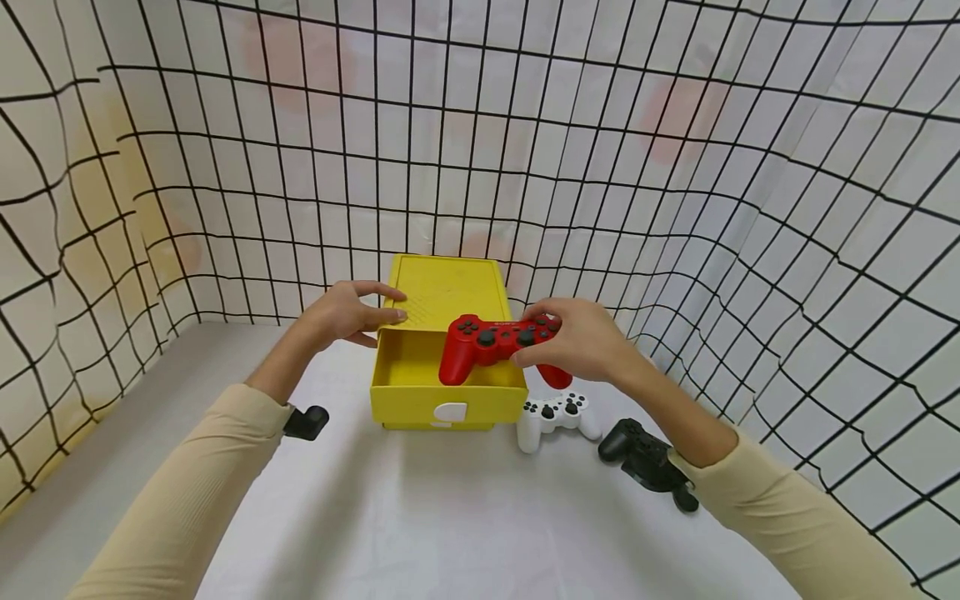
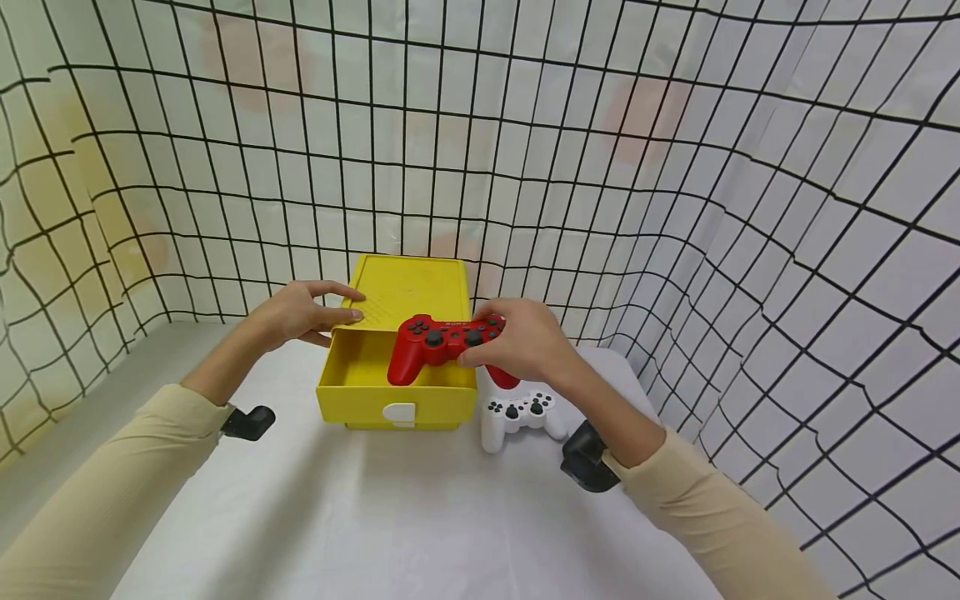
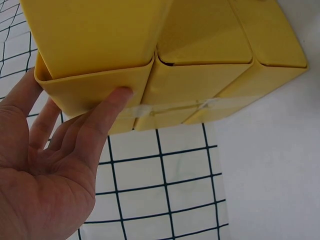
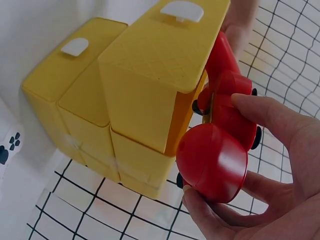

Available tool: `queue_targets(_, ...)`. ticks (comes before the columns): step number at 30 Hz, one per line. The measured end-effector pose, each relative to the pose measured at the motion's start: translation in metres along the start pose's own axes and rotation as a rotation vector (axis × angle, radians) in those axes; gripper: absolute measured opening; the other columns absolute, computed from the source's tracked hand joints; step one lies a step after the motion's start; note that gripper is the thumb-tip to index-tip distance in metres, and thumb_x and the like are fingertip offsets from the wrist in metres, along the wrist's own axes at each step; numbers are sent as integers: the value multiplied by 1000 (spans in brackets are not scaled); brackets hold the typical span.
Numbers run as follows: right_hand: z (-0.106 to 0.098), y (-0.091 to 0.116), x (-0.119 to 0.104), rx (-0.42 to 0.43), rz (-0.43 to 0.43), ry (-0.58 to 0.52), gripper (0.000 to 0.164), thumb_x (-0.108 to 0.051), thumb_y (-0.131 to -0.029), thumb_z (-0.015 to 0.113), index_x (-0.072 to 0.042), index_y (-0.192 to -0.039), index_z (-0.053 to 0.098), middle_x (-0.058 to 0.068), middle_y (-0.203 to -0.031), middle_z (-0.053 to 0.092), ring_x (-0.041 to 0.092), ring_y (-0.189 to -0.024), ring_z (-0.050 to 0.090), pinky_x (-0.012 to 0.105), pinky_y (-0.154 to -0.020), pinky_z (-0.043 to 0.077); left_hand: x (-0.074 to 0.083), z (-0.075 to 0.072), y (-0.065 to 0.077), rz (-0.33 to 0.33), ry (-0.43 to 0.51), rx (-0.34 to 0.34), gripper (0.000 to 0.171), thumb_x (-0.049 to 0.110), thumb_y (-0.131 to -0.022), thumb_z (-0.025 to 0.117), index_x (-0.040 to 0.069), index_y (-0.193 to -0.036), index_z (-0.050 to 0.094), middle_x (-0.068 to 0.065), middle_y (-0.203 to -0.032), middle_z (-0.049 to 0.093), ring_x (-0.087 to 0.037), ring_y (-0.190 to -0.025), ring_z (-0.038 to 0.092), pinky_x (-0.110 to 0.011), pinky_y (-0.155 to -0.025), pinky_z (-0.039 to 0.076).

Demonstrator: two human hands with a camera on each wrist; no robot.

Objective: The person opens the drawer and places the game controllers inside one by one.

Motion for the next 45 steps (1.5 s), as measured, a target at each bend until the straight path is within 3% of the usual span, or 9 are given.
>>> queue_targets(20, 7, -6, -16, -9, -48, 30, 53, -37, -80, 82, -19, -127, 68, 8, -112, 68, 28, -96, 63, 32, -73, 62, 0, -2, 0, -4, 0, 2, 53, 37, -92, 76, 23, -140, 60, -14, -130, 66, -34, -113, 64, -36, -83, 64)
queue_targets(29, 16, -10, -25, 12, -111, 88, 53, -36, -78, 83, -16, -126, 71, 9, -115, 67, 28, -107, 55, 32, -75, 60, -1, -1, 0, -3, 10, 0, 52, 36, -91, 77, 23, -139, 61, -13, -130, 67, -32, -115, 65, -36, -83, 64)
queue_targets(45, 32, -16, -41, 21, -168, 115, 50, -31, -75, 84, -16, -121, 73, 7, -108, 65, 23, -101, 52, 31, -73, 53, -1, -1, 0, 5, 7, -4, 51, 35, -92, 77, 23, -139, 60, -14, -130, 65, -33, -114, 64, -36, -82, 64)
Point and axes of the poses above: each hand's wrist, its own y-axis away from the middle knuckle, its own z-axis out of the palm, x = y × z, the point moved 2 cm from there along -y, towards the middle knuckle
